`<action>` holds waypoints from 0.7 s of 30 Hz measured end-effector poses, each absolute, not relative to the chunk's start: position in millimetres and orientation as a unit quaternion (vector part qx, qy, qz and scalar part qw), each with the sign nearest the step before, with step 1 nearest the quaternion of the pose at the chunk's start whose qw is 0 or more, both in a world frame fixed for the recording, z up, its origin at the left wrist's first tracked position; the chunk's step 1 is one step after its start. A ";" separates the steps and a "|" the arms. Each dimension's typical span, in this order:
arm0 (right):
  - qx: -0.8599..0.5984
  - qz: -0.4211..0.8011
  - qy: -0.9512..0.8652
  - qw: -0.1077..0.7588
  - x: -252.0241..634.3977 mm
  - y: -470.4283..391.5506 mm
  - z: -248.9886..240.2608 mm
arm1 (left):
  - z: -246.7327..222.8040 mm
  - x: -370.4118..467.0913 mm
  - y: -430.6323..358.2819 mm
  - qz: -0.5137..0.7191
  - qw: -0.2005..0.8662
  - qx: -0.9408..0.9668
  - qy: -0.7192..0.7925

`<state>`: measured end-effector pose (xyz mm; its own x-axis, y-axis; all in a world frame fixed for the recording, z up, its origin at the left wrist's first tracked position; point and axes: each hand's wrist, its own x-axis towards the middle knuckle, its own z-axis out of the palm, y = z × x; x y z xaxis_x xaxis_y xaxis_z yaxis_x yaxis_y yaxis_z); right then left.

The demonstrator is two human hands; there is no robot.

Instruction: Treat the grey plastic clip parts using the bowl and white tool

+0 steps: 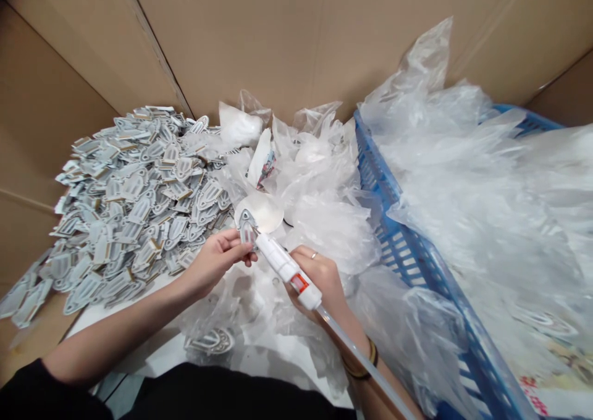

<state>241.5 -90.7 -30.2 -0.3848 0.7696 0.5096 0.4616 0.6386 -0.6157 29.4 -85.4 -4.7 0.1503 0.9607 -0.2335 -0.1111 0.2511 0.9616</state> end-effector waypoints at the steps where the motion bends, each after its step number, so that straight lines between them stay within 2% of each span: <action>1: -0.376 0.192 -0.813 0.401 241.7 -90.9 -30.0 | -5.1 29.0 -86.1 0.433 0.624 0.431 0.487; 6: -0.372 0.192 -0.819 0.392 242.4 -91.2 -30.0 | -4.8 28.3 -87.2 0.442 0.645 0.404 0.474; 15: -0.376 0.143 -0.777 0.485 243.6 -91.1 -19.7 | 8.8 36.1 -83.0 0.423 0.683 0.372 0.465; 21: -0.380 0.144 -0.772 0.488 246.0 -90.3 -20.9 | 3.3 39.9 -82.4 0.404 0.683 0.403 0.456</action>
